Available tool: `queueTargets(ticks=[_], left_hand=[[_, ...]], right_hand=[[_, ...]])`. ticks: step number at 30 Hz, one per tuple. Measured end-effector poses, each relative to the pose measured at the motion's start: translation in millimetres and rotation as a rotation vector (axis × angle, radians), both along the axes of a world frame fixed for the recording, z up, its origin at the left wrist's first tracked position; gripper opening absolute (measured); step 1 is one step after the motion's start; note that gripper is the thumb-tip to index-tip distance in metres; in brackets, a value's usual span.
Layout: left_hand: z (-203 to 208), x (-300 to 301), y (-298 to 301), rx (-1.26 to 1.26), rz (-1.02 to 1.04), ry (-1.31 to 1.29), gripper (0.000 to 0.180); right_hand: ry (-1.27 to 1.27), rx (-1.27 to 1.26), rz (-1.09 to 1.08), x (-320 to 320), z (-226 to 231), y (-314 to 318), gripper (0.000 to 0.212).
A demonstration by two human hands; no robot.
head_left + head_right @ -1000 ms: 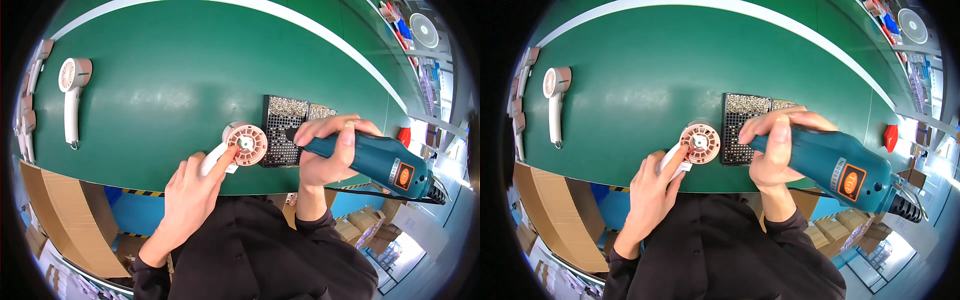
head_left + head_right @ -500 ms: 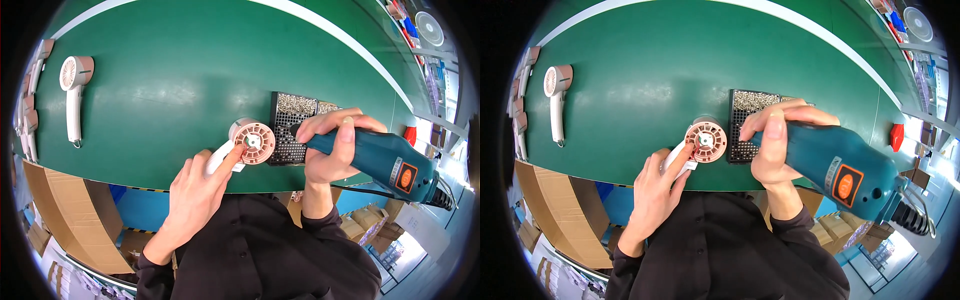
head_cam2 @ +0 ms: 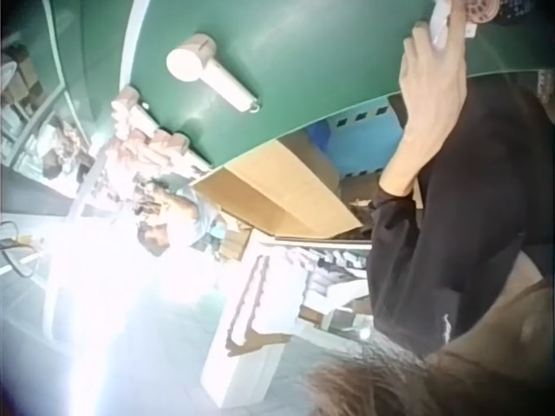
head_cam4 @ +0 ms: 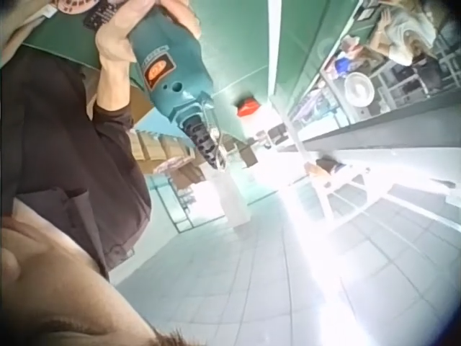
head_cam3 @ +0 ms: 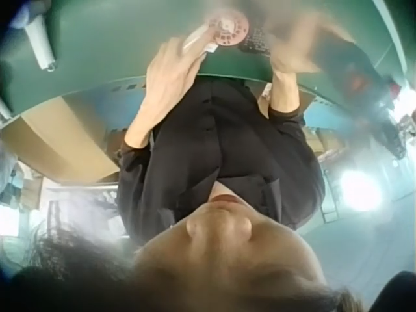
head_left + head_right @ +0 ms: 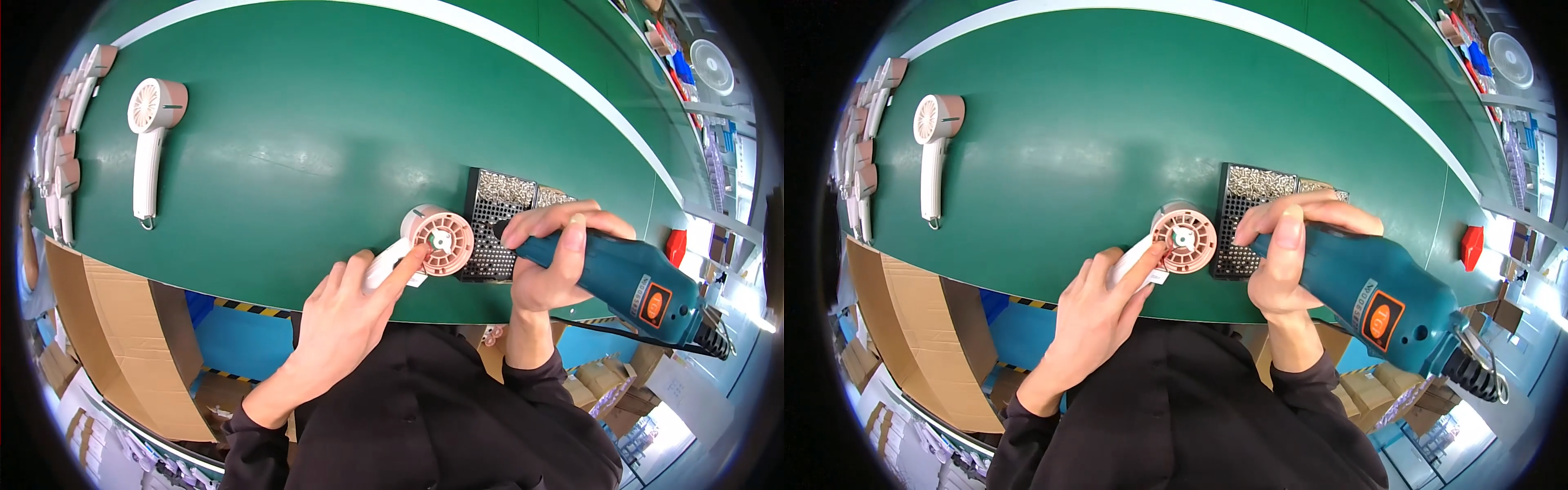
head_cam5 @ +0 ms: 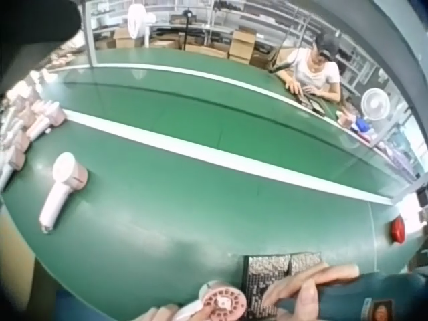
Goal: The person assembles handheld portable fans by securing fan housings with screws using an electric screwdriver.
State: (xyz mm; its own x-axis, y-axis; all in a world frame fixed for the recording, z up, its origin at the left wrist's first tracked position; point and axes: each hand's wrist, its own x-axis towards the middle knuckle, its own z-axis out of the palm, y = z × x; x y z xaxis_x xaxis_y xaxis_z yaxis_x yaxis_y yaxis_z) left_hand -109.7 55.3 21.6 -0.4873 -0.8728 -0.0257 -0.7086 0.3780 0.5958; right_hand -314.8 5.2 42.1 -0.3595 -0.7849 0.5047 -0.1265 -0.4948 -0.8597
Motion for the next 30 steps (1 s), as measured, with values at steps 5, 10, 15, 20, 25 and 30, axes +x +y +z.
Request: queueTargets(ticks=[5,10,15,20,25,30], left_hand=[[-3.9,3.1,-6.7,-0.031,-0.012,-0.020,0.072],[6.1,11.3,-3.0,-0.047,0.014,-0.126,0.071],[-3.0,1.0,-0.7,-0.064,0.071,0.008,0.067],[1.7,-0.2,15.4,-0.255,0.189,-0.075,0.071],[10.0,-2.8,0.8,-0.221,0.243,0.014,0.067],[16.7,4.1,-4.2,-0.433,0.333,0.121,0.054]], right_hand=[[-0.151,-0.018,0.003,0.6,13.9,-2.7,0.019],[-0.200,-0.017,-0.073,17.9,39.8,-3.0,0.016],[-0.130,-0.003,-0.118,10.8,25.7,1.1,0.014],[-0.150,-0.026,-0.126,14.7,31.1,18.5,0.016],[-0.189,0.023,-0.168,1.8,39.0,33.0,0.016],[-0.167,0.044,-0.188,12.6,36.1,6.2,0.019]])
